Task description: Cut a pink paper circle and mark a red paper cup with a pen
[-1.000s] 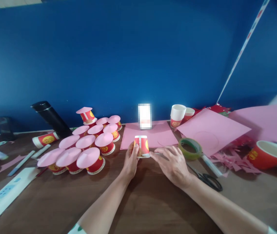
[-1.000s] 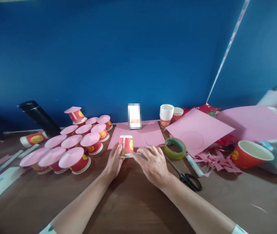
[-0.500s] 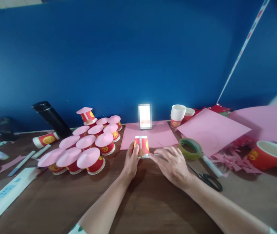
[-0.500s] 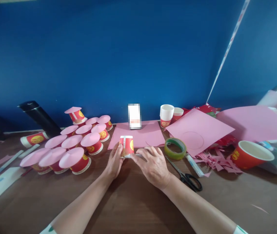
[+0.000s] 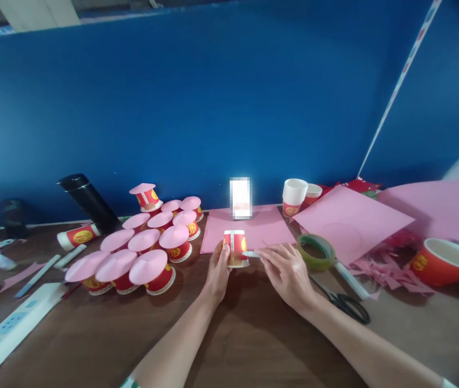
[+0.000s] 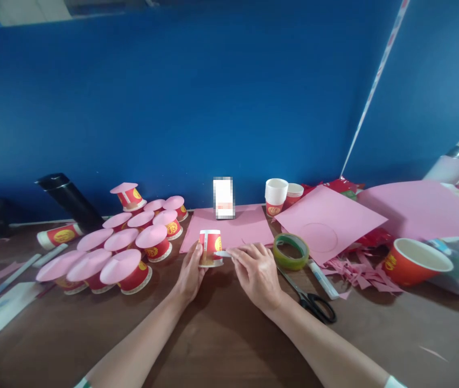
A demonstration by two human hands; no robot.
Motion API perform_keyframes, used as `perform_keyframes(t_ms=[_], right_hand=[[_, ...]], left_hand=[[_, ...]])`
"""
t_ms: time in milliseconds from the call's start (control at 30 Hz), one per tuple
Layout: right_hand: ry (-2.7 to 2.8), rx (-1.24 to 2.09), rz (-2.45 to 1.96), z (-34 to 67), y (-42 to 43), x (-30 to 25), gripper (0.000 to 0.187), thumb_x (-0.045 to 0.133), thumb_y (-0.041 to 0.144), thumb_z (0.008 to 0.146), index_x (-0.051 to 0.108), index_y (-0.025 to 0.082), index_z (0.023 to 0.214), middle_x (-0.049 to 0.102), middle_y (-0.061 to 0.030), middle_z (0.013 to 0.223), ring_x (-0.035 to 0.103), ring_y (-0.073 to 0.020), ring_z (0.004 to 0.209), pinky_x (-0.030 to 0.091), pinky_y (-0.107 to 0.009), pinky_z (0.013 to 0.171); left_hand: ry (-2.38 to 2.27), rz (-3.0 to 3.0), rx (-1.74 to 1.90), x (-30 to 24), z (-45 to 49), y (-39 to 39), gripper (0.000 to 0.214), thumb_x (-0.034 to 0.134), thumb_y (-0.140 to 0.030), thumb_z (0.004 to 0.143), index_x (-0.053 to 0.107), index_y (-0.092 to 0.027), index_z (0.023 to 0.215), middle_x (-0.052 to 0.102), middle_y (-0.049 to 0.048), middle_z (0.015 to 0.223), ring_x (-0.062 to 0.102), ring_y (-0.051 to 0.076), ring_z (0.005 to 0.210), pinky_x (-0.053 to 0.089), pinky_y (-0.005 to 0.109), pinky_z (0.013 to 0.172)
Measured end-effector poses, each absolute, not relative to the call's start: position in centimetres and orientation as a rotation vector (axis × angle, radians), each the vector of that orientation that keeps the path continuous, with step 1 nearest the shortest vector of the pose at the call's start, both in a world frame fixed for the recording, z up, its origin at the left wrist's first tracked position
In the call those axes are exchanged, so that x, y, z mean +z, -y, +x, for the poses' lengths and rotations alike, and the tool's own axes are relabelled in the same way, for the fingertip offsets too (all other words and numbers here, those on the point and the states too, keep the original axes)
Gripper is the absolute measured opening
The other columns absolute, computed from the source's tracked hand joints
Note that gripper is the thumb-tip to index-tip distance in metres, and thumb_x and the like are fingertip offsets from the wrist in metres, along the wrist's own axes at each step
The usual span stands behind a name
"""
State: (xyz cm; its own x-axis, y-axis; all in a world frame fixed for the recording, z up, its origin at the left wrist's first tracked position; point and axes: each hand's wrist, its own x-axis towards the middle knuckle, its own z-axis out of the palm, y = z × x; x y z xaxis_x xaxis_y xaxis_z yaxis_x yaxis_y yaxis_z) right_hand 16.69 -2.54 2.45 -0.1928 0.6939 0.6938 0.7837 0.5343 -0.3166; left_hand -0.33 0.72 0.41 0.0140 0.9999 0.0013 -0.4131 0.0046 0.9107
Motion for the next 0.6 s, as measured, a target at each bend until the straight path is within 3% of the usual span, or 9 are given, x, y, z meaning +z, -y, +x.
perform_keyframes(t_ms=[333,600], right_hand=[[1.895,-0.027,-1.157,16.52,2.64,2.52,0.025,0.043,0.021,0.091,0.061,0.02,0.107,0.066,-0.0073,0.087,0.058,-0.019,0.079,0.044,-0.032,0.071],[1.972,-0.092,-1.13,16.55,2.75,2.68,0.022,0.049,0.023,0.088,0.062,0.021,0.106,0.067,-0.0065,0.094,0.059,-0.0181,0.081,0.045,-0.032,0.075]], left_hand=[[-0.775,0.826,1.398,0.81,-0.32,-0.68,0.025,0.057,-0.042,0.077,0.06,-0.02,0.089,0.063,0.0008,0.086,0.06,0.013,0.077,0.046,0.025,0.072],[-0.787,0.858,1.359,0.87,-0.42,-0.74,0.032,0.054,-0.045,0.079,0.057,-0.02,0.099,0.064,0.0043,0.097,0.061,0.016,0.085,0.045,0.026,0.072]])
